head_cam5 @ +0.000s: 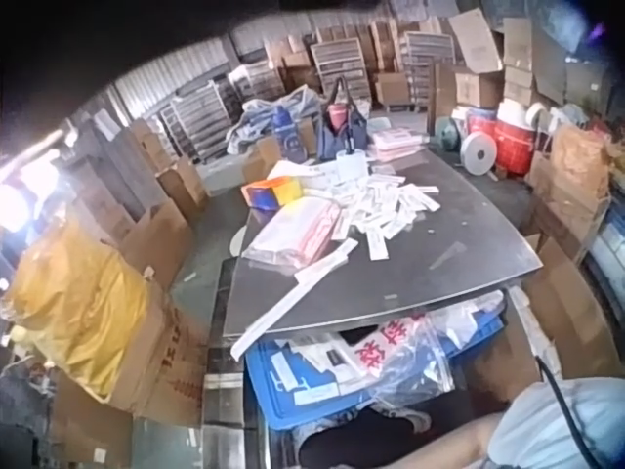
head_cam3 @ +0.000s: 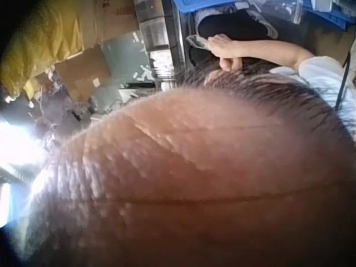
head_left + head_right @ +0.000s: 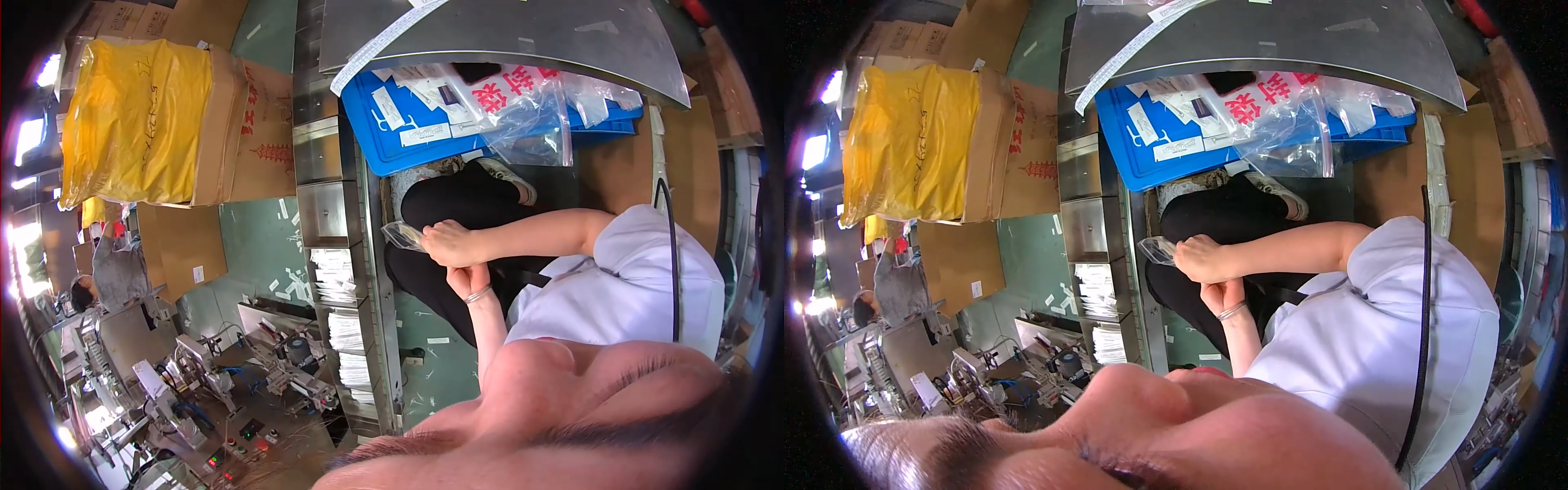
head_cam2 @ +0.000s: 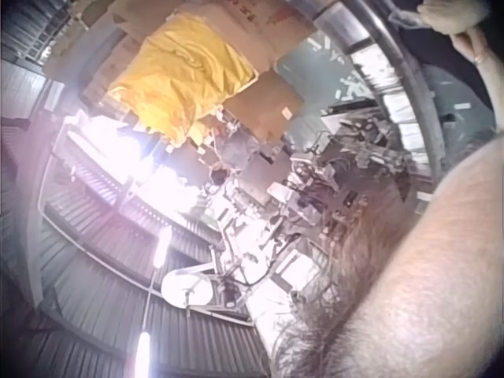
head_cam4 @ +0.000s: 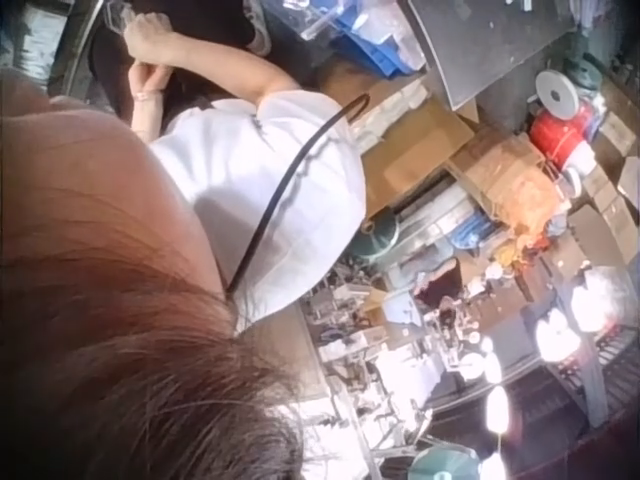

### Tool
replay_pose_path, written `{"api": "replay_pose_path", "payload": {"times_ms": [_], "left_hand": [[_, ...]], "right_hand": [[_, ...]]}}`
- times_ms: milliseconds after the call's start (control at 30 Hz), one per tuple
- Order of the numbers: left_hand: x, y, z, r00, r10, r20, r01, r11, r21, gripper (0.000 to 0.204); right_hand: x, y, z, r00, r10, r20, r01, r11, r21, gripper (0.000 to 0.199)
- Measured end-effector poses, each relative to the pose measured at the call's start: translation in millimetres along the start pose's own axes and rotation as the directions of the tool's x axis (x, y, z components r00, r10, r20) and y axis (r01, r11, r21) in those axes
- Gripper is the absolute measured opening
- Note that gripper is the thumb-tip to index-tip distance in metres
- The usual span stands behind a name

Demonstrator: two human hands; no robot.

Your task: Placing small white circular products into individual plastic bags and then into a larger cardboard box.

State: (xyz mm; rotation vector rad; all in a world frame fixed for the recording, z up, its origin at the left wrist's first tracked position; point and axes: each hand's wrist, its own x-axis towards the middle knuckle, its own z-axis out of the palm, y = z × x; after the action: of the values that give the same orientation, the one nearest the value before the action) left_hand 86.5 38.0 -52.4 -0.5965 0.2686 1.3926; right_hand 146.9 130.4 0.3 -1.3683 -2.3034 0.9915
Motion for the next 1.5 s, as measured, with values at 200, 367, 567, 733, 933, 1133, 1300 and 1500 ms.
{"api": "replay_pose_path", "payload": {"times_ms": [200, 367, 567, 733, 933, 1133, 1300, 1500], "left_hand": [[1.7, 2.3, -4.2, 1.000, -0.016, 0.019, 0.016, 1.000, -0.014, 0.024], [-2.8, -9.9, 0.6, 0.994, -0.034, 0.100, 0.042, 0.996, -0.082, 0.020], [10.9, -11.9, 1.4, 0.994, 0.008, -0.107, -0.009, 1.000, -0.011, 0.021], [4.6, -2.6, -15.7, 0.998, -0.065, 0.001, 0.064, 0.990, -0.123, 0.024], [-7.3, -13.5, -10.1, 0.991, 0.008, -0.134, -0.001, 0.999, 0.050, 0.022], [-4.9, -12.9, 1.6, 0.975, -0.062, -0.213, 0.031, 0.989, -0.145, 0.020], [-5.4, -15.0, -5.4, 0.991, -0.006, -0.131, -0.005, 0.996, -0.087, 0.018], [-6.5, -16.7, -5.9, 0.998, -0.012, -0.068, 0.007, 0.996, -0.084, 0.019]], "right_hand": [[31.4, 6.0, 14.9, 0.993, -0.017, 0.115, 0.023, 0.998, -0.051, 0.011], [31.4, 10.2, 24.0, 0.992, 0.021, 0.125, -0.018, 1.000, -0.025, 0.011], [18.1, 15.9, 13.0, 0.995, 0.094, 0.017, -0.094, 0.994, 0.056, 0.009], [3.9, 13.9, -4.6, 0.979, 0.003, 0.204, 0.012, 0.997, -0.076, 0.010], [-8.0, 9.3, 12.3, 0.996, -0.053, 0.069, 0.059, 0.994, -0.096, 0.013], [10.1, 11.6, 20.2, 0.988, -0.102, 0.118, 0.120, 0.981, -0.155, 0.015], [32.0, 8.8, 22.6, 0.978, -0.071, 0.198, 0.099, 0.985, -0.138, 0.012], [41.9, 14.7, 27.7, 0.984, -0.039, 0.175, 0.047, 0.998, -0.045, 0.012]]}}
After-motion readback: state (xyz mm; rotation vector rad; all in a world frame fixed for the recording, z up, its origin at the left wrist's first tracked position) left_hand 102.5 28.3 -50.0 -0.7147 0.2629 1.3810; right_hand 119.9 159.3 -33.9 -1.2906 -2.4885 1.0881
